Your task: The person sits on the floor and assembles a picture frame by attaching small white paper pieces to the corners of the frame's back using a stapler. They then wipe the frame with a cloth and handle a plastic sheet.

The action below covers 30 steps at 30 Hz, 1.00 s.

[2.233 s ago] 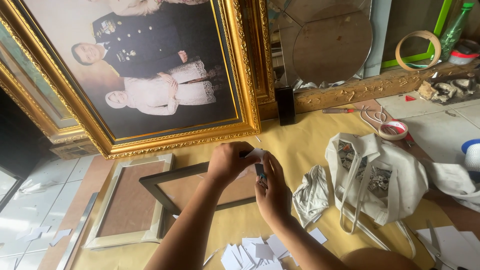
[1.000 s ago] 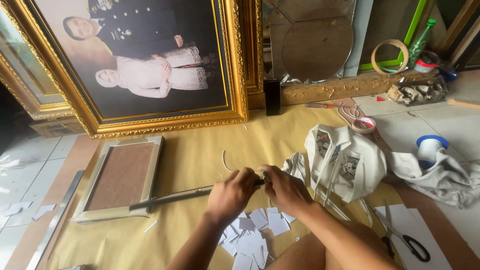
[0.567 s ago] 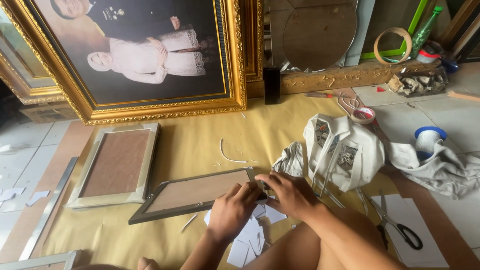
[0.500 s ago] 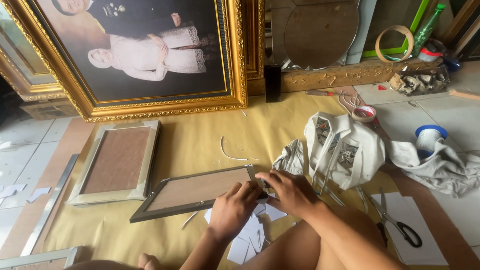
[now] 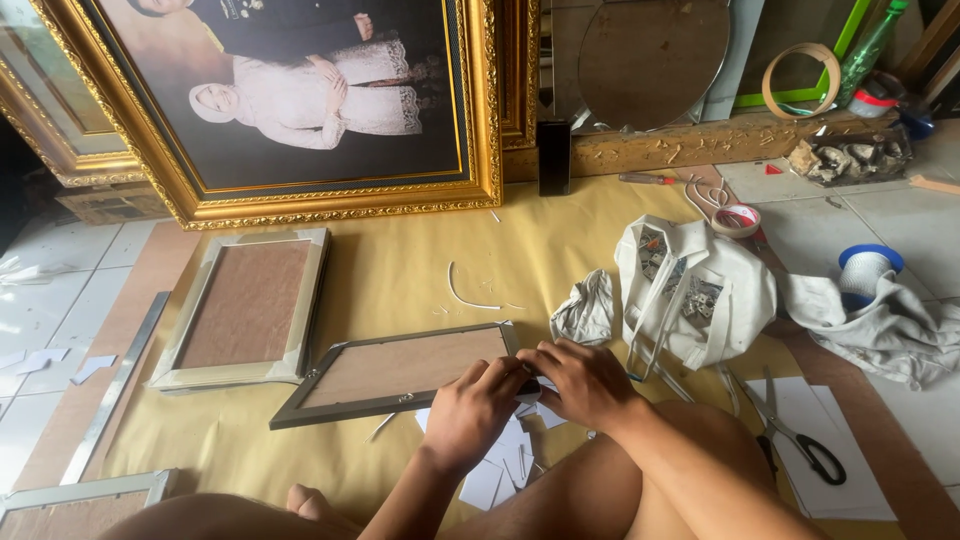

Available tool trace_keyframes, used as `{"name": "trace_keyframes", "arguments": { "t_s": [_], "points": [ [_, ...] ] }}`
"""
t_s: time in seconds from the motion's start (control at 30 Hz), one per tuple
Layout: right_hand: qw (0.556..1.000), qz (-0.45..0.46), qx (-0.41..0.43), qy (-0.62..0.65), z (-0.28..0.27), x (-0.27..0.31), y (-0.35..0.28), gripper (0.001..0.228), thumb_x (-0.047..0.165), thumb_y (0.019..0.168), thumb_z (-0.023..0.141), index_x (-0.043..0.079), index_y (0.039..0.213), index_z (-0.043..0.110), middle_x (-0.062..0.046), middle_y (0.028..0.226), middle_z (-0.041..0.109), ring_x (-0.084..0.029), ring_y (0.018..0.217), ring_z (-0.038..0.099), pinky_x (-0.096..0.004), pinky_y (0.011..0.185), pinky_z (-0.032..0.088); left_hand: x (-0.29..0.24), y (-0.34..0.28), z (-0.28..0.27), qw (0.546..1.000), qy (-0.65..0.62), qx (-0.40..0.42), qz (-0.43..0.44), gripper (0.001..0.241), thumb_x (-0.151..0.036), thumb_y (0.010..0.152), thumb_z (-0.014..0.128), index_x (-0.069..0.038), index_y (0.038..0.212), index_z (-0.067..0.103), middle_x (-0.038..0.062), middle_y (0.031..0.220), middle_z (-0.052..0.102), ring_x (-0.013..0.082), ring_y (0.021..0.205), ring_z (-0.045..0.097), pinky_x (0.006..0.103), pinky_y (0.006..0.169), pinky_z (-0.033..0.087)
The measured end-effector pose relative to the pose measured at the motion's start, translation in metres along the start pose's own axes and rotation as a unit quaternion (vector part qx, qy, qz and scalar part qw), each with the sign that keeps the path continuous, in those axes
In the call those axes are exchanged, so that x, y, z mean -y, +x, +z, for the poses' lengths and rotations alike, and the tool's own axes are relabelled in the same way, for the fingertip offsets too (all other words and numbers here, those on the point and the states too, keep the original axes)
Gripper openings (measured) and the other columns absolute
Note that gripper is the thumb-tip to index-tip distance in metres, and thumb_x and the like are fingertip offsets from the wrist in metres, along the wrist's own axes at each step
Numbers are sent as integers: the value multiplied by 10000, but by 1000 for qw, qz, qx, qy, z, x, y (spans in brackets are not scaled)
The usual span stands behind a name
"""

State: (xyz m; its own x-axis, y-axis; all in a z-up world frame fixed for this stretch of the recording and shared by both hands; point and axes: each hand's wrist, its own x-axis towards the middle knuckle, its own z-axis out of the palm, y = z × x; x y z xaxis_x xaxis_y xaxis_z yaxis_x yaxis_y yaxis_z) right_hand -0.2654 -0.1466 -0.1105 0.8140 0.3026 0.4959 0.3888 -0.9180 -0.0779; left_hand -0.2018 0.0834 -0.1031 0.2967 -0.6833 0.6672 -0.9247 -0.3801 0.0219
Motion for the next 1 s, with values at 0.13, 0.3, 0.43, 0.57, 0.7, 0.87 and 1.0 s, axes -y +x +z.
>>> {"name": "trace_keyframes", "arguments": {
  "t_s": [0.13, 0.3, 0.43, 0.57, 0.7, 0.87, 1.0],
  "points": [
    [1000, -18, -11, 3, 3, -1, -1, 426, 441, 1020, 769, 169, 1338, 693, -9, 1049, 721, -255, 897, 732, -465, 576, 606, 0, -6, 5, 1000, -11, 18, -23, 287, -110, 1010, 711, -192, 1280, 766, -59, 1187, 696, 167, 857, 654, 348, 468, 546],
    [999, -28, -29, 5, 2, 1, 0, 412, 482, 1066, 695, 172, 1336, 715, 5, 1039, 733, -232, 877, 731, -446, 550, 585, 0, -6, 3, 998, -35, 33, -40, 206, -127, 1034, 703, -195, 1226, 734, -56, 1175, 684, 175, 855, 655, 383, 412, 521],
    [999, -33, -32, 11, -1, 5, 2, 362, 408, 1054, 727, 177, 1332, 721, 8, 1042, 754, -225, 883, 746, -441, 553, 609, 1, -7, 1, 996, -64, 33, -53, 203, -125, 1014, 714, -191, 1203, 749, -64, 1191, 701, 180, 882, 679, 394, 434, 536],
    [998, -47, -40, 12, -2, 11, 3, 347, 417, 1037, 728, 163, 1270, 761, 22, 1028, 774, -218, 881, 754, -445, 526, 598, 2, -11, -4, 996, -69, 34, -53, 236, -108, 984, 714, -184, 1200, 773, -63, 1175, 697, 172, 870, 684, 392, 438, 534],
    [998, -19, -43, 31, -1, 19, 4, 356, 267, 924, 824, 197, 1262, 736, 28, 1027, 776, -247, 883, 777, -461, 535, 597, 9, -11, -13, 995, -72, 50, -43, 206, -166, 986, 694, -193, 1182, 751, -50, 1170, 690, 182, 888, 691, 400, 459, 540],
    [978, 134, -74, 142, -10, 34, 24, 685, 344, 847, 932, 251, 1462, 646, 42, 1159, 807, -171, 838, 805, -356, 671, 631, 36, 26, -46, 990, -101, 95, -34, 199, -407, 1071, 732, -213, 1077, 774, -34, 1074, 696, 234, 815, 727, 433, 566, 554],
    [935, 258, -65, 237, -15, 32, 42, 680, 360, 805, 967, 275, 1431, 715, -46, 986, 833, -272, 925, 814, -446, 812, 664, 62, 55, -57, 983, -119, 135, -24, 277, -479, 994, 765, -214, 1067, 790, -35, 1064, 691, 273, 865, 778, 439, 687, 666]
  ]
}}
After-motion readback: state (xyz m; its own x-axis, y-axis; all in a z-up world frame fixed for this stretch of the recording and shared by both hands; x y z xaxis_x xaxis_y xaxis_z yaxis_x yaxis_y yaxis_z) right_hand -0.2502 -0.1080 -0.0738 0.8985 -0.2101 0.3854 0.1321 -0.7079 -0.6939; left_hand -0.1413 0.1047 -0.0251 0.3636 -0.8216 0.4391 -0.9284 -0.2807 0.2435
